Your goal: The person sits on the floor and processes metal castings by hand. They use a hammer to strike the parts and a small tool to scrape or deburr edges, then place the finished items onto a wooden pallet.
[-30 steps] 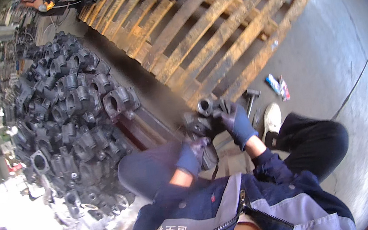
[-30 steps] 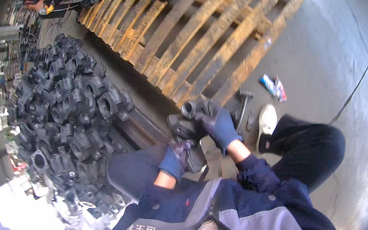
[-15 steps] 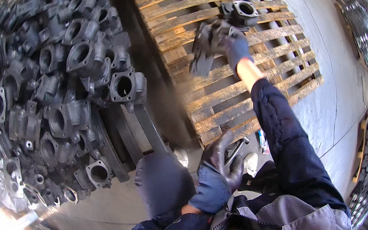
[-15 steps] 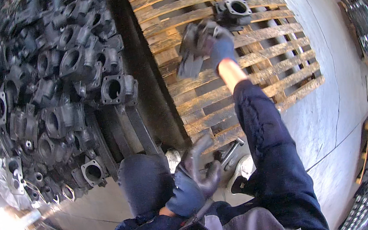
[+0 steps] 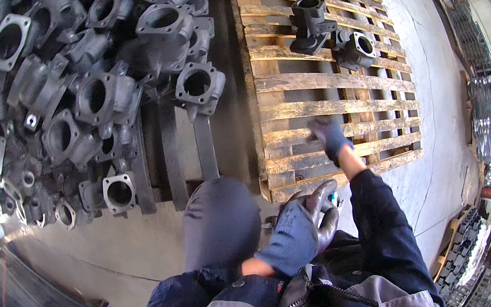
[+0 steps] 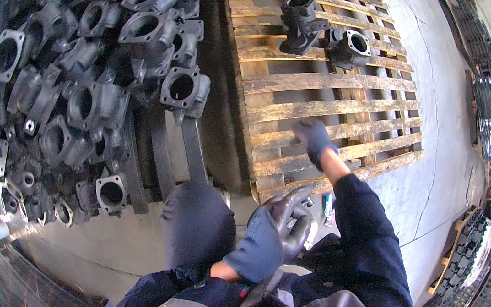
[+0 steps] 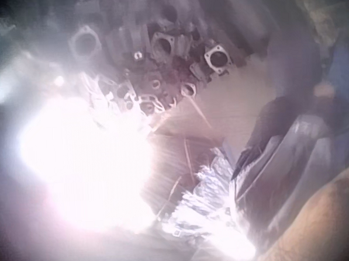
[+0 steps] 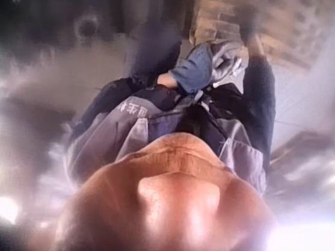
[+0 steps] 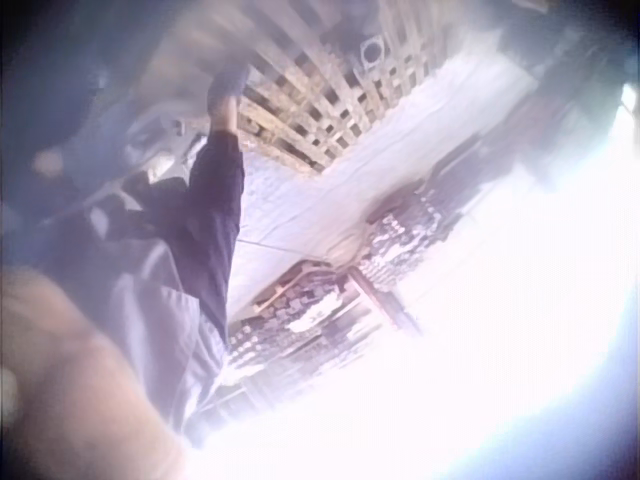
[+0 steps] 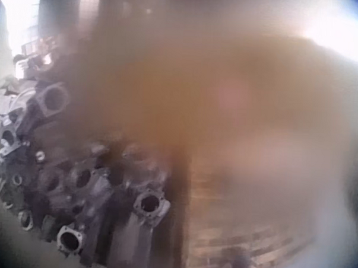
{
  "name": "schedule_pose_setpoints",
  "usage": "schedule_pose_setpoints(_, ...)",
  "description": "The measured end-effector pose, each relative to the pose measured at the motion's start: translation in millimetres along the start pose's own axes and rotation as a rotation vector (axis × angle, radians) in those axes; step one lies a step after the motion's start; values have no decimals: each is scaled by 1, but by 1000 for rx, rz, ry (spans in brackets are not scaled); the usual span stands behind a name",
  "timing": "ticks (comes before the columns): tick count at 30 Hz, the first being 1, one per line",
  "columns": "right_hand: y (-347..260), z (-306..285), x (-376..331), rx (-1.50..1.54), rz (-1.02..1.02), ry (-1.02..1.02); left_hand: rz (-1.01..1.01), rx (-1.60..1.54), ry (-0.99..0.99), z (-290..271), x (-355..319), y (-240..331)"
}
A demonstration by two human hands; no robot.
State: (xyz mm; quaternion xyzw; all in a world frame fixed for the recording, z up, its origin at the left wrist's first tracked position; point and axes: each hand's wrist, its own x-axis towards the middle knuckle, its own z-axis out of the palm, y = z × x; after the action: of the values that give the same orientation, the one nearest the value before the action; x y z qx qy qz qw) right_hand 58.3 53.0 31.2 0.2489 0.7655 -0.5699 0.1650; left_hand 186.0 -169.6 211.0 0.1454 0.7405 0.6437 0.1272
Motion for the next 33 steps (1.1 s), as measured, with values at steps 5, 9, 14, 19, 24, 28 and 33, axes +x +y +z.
schedule_pose_setpoints(5,23,-58,-130,213,201,-149,38,5,27,17,-9,-2)
schedule_pose_setpoints(9,66,-146,-178,-29,165,-79,272,-193,267,-13,-22,39)
schedule_pose_setpoints(14,95,-212,-246,-36,289,289,-29,314,447,-92,-59,-19)
schedule_pose_setpoints(19,124,-244,-256,-75,374,457,-594,1300,508,-200,-106,-124)
schedule_pose_setpoints(24,146,-257,-263,-102,357,385,-769,1352,339,-255,-128,-233)
schedule_pose_setpoints(28,136,-241,-269,-98,329,369,-668,1584,83,-270,-135,-253)
schedule_pose_setpoints(33,154,-263,-252,-97,352,329,-301,1620,-176,-307,-160,-220)
